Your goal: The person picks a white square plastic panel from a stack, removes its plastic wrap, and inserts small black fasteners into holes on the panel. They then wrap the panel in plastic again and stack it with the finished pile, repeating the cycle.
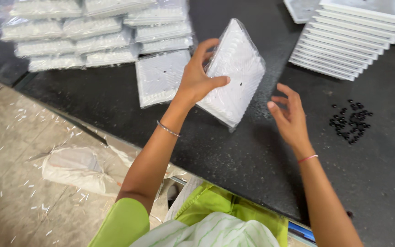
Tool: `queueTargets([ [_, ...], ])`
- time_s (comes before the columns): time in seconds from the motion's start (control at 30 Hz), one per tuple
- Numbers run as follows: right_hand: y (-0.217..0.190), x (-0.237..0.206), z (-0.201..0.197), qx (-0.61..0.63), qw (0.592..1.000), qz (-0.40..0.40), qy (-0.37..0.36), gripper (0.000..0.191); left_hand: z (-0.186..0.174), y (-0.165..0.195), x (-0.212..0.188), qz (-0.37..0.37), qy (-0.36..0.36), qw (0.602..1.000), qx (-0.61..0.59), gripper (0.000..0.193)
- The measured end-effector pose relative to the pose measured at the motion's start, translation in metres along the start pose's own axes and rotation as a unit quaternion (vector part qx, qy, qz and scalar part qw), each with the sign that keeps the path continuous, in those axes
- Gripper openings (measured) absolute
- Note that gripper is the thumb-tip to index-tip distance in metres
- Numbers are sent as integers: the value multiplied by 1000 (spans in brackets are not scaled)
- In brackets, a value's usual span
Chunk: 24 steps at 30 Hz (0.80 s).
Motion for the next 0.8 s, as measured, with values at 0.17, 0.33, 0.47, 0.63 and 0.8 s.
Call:
queueTargets([
  [0.17,-40,-5,-10,66,996,-51,24,80,53,41,-2,46,-69,986,142,86],
  [0.33,-47,-11,-23,-4,994,-93,56,86,118,50,-2,47,-172,967,180,74],
  [0.47,-41,-6,-26,-42,990,-127,52,74,141,44,6,32,-180,969,164,54],
  [0.63,-19,-2,-21,205,978,-25,10,64,137,34,5,-4,-193,972,137,36],
  [0.8,-9,-2,-23,289,956,16,46,33,136,42,11,22,-188,964,188,26],
])
Point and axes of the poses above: each hand's wrist, its own x-axis towards the middle knuckle, its own z-axis out of the palm, y = z × x, the point moved 9 cm from there along x, towards the middle knuckle, and after that the axes turned 4 degrees about -x, right-handed, at the moved point
